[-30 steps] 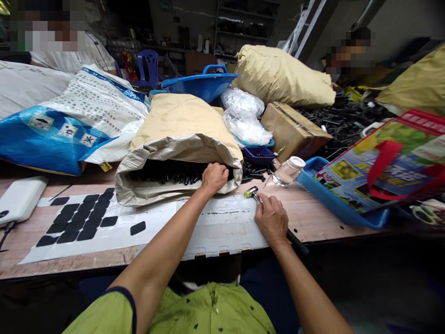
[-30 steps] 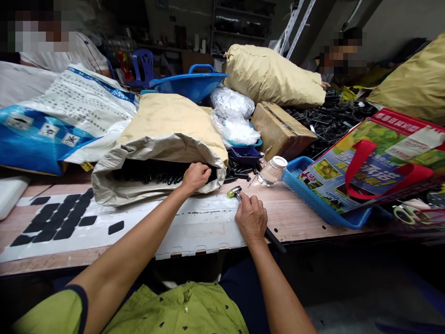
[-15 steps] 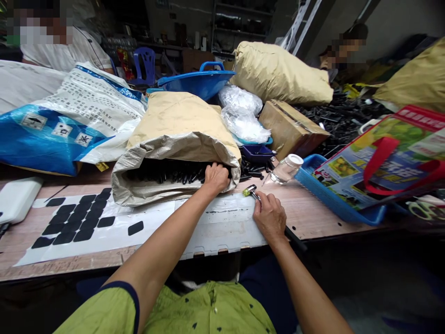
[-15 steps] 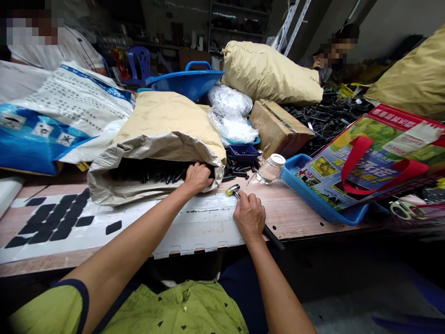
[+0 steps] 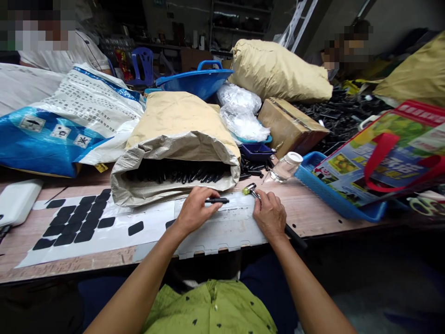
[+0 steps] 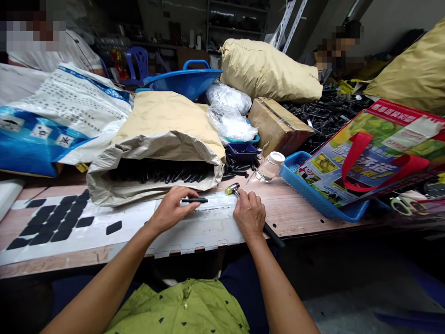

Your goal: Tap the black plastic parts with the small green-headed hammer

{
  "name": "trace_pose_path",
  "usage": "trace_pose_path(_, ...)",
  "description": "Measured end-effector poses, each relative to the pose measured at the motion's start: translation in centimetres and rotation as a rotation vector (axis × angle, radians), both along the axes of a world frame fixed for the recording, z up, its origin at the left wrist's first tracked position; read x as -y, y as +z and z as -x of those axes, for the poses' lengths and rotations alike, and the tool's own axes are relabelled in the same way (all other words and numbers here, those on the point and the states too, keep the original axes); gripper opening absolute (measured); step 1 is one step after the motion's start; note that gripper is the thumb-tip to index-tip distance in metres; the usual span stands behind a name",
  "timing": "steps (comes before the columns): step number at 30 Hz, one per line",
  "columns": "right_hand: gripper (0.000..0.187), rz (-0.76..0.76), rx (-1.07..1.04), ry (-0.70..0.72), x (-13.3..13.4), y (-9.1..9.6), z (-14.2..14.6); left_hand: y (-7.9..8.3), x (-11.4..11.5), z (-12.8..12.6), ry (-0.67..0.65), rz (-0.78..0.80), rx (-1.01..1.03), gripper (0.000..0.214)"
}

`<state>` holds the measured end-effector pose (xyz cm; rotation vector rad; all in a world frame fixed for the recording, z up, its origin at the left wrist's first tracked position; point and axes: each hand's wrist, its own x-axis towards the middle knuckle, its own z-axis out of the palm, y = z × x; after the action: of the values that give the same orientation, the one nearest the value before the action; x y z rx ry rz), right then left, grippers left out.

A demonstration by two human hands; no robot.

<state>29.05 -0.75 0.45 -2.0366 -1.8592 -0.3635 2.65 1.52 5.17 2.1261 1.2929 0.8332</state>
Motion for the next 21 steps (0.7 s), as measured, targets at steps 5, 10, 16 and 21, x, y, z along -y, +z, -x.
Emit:
trace_pose_path(5, 0.033, -0.004, -0.005, -0.01, -0.1, -0.2, -0.2, -4.2, 2.6, 0.7, 0.025, 0.032, -0.003, 0.014)
trace_pose_path(10, 0.034, 0.034, -0.148, 0.034, 0.0, 0.7, -0.7, -4.5, 2.2, 0.5, 0.029, 0.038, 0.008, 0.015)
trace_pose_path(16, 0.035, -0.048, -0.621, 0.221, 2.7, 3.7, 1.4, -4.3, 2.1, 0.4, 0.075, 0.086, -0.001, 0.014)
trace_pose_path(21, 0.034, 0.089, -0.747, 0.381, 5.3, 4.3, 4.4, -3.9, 1.8, 0.1, 0.11, 0.182, 0.002, 0.016)
